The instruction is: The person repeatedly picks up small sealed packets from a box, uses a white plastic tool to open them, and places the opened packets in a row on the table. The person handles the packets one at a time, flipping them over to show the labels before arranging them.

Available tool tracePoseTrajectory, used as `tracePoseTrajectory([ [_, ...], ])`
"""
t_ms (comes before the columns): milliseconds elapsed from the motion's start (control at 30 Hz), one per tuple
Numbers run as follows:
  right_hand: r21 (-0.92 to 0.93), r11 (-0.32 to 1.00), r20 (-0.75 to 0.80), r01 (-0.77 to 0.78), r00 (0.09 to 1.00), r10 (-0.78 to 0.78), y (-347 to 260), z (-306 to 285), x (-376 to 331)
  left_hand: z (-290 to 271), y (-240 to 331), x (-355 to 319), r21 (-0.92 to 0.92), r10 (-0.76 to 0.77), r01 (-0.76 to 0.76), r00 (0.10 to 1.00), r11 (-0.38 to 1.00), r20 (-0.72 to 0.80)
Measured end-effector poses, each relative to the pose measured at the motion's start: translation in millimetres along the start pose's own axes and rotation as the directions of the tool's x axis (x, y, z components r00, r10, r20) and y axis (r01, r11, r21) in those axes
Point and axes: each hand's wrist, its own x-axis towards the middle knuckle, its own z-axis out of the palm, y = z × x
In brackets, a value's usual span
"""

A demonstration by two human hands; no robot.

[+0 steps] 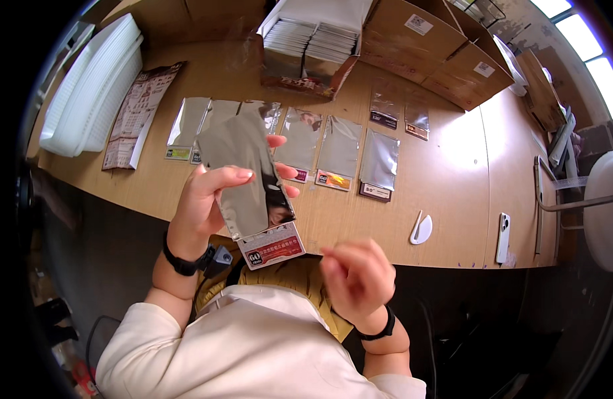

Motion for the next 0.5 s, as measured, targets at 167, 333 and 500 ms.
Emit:
tracePoseTrajectory([
  [167, 0.61, 0.412, 0.465, -0.677, 0.727, 0.505, 4.8, -2.7, 5.2, -1.3, 3.1, 6.0, 0.049, -0.066, 0.063, 0.995, 0.997, 0.079],
  [333, 0.538, 0.456, 0.485, -0.709, 0.703, 0.521, 2.5, -0.8, 4.4, -3.8, 2.2, 8.2, 0.054, -0.079, 0.072, 0.986, 0.996, 0.144],
  [500, 0.528, 0.465, 0.427, -0.711, 0.695, 0.579, -2.7, 5.0, 6.1, -7.9, -2.2, 9.4, 0.048, -0.087, 0.081, 0.986, 0.996, 0.142],
])
